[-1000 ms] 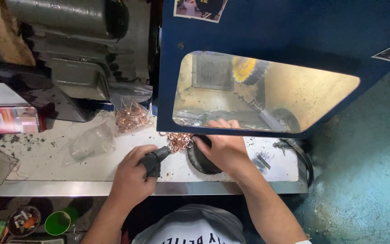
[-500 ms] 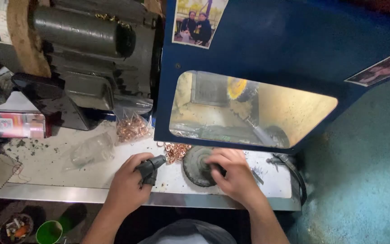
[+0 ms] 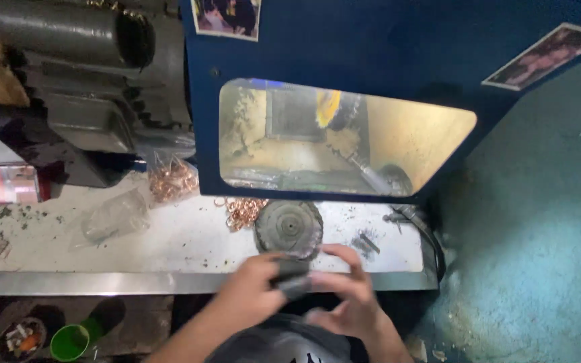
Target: The person is polishing small copper rings using a handheld rotary tool at a jewelry workbench.
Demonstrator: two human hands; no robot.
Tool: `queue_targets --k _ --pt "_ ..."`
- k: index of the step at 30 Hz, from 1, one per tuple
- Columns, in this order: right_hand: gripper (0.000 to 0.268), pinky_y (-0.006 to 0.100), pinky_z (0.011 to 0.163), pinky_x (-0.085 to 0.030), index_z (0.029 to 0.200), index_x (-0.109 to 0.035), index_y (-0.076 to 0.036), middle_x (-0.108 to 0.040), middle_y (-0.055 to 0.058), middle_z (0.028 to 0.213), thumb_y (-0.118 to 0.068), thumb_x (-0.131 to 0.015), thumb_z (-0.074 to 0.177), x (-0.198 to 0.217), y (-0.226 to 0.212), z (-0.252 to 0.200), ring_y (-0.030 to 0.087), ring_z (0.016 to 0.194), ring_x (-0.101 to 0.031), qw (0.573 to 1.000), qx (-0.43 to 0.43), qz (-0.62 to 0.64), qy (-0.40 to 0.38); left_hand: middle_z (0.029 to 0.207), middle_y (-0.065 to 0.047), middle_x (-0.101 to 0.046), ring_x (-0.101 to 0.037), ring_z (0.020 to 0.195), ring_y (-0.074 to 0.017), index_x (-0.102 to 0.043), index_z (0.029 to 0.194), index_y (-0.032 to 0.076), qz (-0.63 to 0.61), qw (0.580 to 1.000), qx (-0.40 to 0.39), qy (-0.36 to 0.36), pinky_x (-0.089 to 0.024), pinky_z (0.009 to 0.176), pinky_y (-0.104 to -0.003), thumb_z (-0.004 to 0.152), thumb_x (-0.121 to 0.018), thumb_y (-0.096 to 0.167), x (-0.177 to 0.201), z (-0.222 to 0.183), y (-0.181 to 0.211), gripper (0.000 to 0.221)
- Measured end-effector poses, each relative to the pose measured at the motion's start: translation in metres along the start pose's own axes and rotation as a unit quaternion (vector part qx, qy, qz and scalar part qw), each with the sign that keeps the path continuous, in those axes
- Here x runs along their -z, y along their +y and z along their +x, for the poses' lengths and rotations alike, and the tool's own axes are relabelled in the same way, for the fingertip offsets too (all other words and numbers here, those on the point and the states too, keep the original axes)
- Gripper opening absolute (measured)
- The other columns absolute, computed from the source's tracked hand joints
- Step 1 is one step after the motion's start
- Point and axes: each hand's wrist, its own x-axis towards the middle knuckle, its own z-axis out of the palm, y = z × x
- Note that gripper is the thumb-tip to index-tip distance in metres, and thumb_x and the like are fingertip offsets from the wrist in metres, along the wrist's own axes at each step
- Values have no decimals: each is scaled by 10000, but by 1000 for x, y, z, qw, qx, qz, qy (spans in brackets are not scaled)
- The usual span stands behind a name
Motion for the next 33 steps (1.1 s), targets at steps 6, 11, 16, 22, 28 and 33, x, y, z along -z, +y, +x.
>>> queue_targets --k 6,11,16,22,28,33 --pt "375 404 736 -627 931 -723 -69 -740 134 930 -394 -560 1019 -7 -33 58 297 738 -702 991 121 -36 -38 1152 -98 -739 -696 1053 -230 -720 1166 38 -363 916 120 -126 -544 947 -337 933 -668 181 -42 -12 -31 279" --pt "211 377 717 -609 892 -703 -54 -749 118 856 -231 -628 980 1 -12 46 268 731 -737 997 48 64 -4 1253 -165 -652 -634 1145 -268 -503 1390 8 -523 821 115 -195 -528 1006 -369 1010 -582 136 -20 -28 -38 409" --pt "270 346 964 -507 988 -738 -56 -730 67 1031 -318 -679 961 43 44 27 222 993 -681 978 -126 -153 61 1361 -191 -671 -674 1218 -308 -528 1450 29 -389 911 71 -119 -535 1062 -443 924 -677 319 38 -52 -55 619" --pt "410 596 1171 -325 1404 -632 -95 -540 251 1438 -161 -645 1000 40 61 7 463 1371 -481 922 -217 -312 -79 1421 -242 -536 -558 1273 -375 -403 1494 -72 -511 839 92 164 -414 1106 -545 848 -633 383 55 -7 -51 823" --pt "112 452 978 -568 1097 -565 56 -632 243 1129 -10 -564 1007 37 28 -98 388 1090 -643 928 -83 -270 243 1535 -240 -467 -413 1468 -448 -803 1051 161 -594 794 -103 84 -341 1197 -549 1020 -667 416 51 43 -25 291" --pt "145 370 907 -522 1061 -717 -74 -733 72 1012 -93 -597 982 -14 63 -292 264 948 -696 861 -367 -295 194 1200 -224 -715 -708 1128 -373 -713 1201 53 -593 773 -35 220 -592 1032 -460 913 -726 490 43 54 -29 523"
